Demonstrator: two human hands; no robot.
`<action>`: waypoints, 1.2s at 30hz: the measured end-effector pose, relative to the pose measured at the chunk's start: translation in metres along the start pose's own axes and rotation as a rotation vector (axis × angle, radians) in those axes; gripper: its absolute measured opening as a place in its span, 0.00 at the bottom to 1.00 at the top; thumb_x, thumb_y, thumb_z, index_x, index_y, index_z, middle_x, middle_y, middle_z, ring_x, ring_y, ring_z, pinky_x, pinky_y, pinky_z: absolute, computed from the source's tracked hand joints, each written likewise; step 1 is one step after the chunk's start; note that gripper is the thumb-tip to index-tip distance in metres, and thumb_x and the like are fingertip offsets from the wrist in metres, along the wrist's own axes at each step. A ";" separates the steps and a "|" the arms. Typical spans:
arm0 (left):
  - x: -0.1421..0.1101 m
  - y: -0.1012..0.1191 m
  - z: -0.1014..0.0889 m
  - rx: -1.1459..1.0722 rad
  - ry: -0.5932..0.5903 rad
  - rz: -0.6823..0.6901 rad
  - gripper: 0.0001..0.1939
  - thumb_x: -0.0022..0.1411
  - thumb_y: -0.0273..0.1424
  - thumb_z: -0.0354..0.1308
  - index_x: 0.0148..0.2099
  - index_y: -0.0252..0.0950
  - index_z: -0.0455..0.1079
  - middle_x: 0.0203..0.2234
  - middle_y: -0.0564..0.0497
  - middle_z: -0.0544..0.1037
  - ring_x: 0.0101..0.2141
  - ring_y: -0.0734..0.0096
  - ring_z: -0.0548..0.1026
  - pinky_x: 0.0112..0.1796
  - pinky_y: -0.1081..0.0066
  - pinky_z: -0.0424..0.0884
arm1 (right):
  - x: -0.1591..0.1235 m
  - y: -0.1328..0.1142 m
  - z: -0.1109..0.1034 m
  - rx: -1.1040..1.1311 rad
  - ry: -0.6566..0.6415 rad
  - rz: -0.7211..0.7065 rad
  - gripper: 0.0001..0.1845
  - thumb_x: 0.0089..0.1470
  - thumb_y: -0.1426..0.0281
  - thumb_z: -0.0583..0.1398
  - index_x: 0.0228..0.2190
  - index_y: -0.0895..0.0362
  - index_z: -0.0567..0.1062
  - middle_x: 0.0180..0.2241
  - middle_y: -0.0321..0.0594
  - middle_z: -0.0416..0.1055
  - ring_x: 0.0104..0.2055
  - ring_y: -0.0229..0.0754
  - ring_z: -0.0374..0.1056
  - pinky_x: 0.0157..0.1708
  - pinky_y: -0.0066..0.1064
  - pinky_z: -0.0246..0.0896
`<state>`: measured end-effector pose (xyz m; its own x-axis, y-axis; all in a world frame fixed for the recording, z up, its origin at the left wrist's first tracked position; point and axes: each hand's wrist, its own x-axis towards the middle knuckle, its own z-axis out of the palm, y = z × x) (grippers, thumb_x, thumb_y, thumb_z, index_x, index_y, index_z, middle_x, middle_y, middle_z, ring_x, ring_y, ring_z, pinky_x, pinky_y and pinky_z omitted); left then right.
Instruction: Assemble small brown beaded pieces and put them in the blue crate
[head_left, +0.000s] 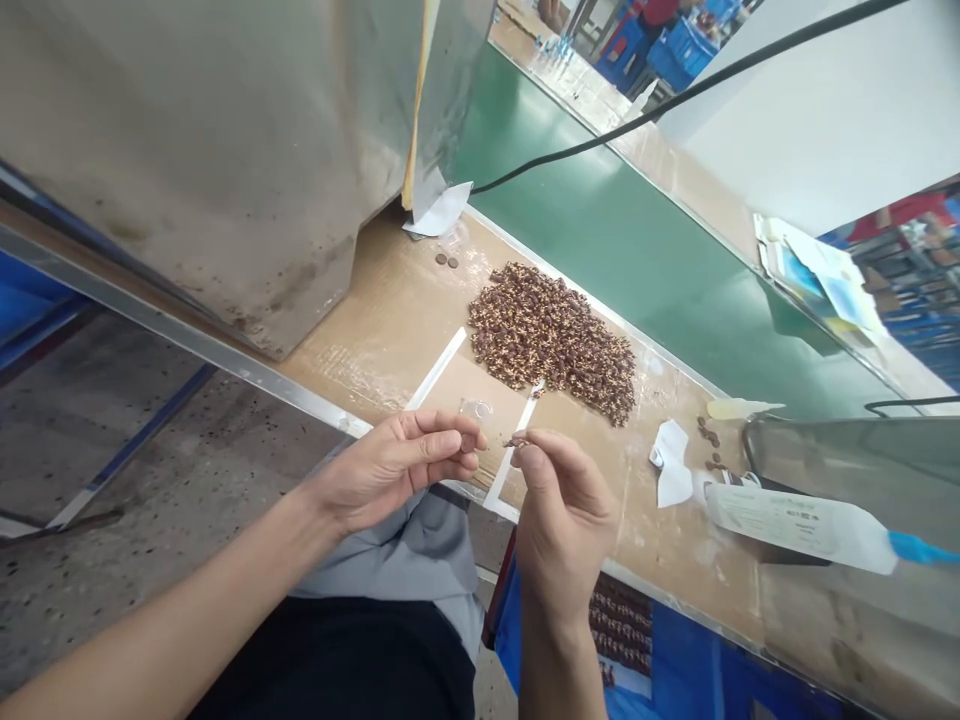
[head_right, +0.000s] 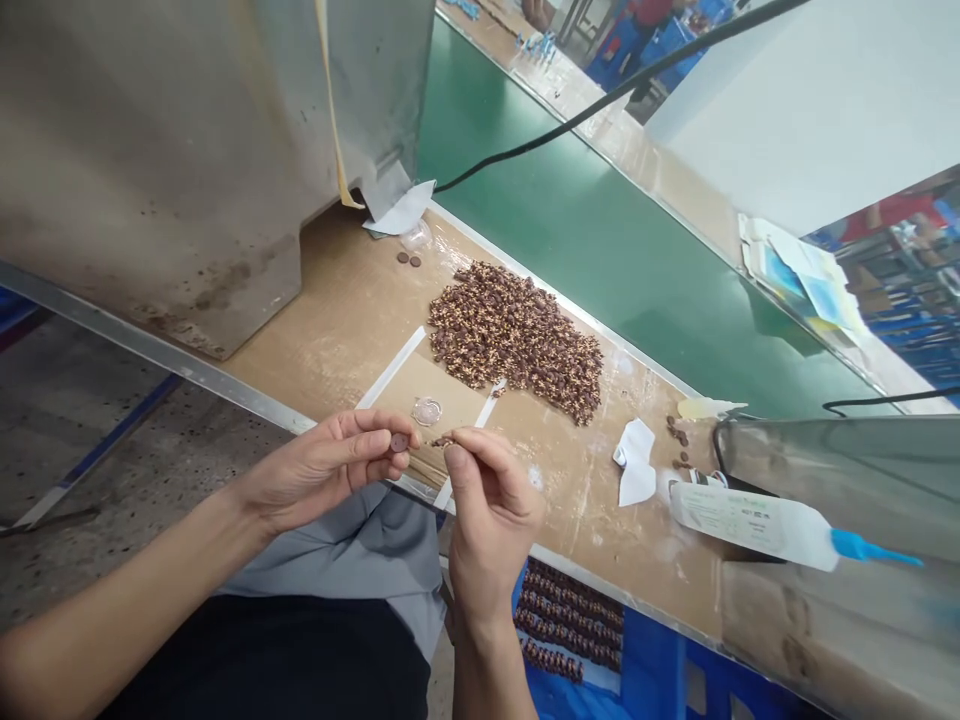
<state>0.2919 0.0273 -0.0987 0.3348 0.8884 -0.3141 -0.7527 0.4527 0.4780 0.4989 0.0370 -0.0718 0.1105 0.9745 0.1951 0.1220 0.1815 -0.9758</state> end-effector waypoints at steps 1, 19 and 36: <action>0.000 -0.001 0.001 0.004 0.003 -0.003 0.18 0.63 0.37 0.90 0.50 0.34 0.93 0.44 0.45 0.92 0.39 0.73 0.89 0.47 0.78 0.87 | -0.001 0.001 0.000 0.028 0.001 0.019 0.07 0.71 0.64 0.78 0.50 0.47 0.93 0.48 0.40 0.90 0.49 0.47 0.86 0.53 0.39 0.83; -0.002 -0.015 0.019 0.015 0.092 0.104 0.16 0.58 0.39 0.92 0.39 0.36 0.93 0.30 0.48 0.90 0.30 0.73 0.88 0.36 0.82 0.86 | -0.011 -0.010 0.014 0.362 -0.075 0.202 0.05 0.71 0.64 0.79 0.47 0.47 0.93 0.43 0.39 0.88 0.41 0.42 0.85 0.43 0.33 0.86; -0.004 -0.011 0.024 -0.005 0.104 0.115 0.15 0.58 0.37 0.92 0.41 0.36 0.93 0.30 0.47 0.91 0.30 0.71 0.89 0.37 0.79 0.87 | -0.012 -0.010 0.012 0.213 -0.092 0.119 0.04 0.72 0.65 0.77 0.47 0.47 0.93 0.45 0.40 0.88 0.46 0.45 0.86 0.46 0.35 0.86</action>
<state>0.3126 0.0207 -0.0831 0.1856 0.9215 -0.3411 -0.7855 0.3477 0.5119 0.4844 0.0256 -0.0656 0.0206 0.9968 0.0770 -0.0982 0.0787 -0.9921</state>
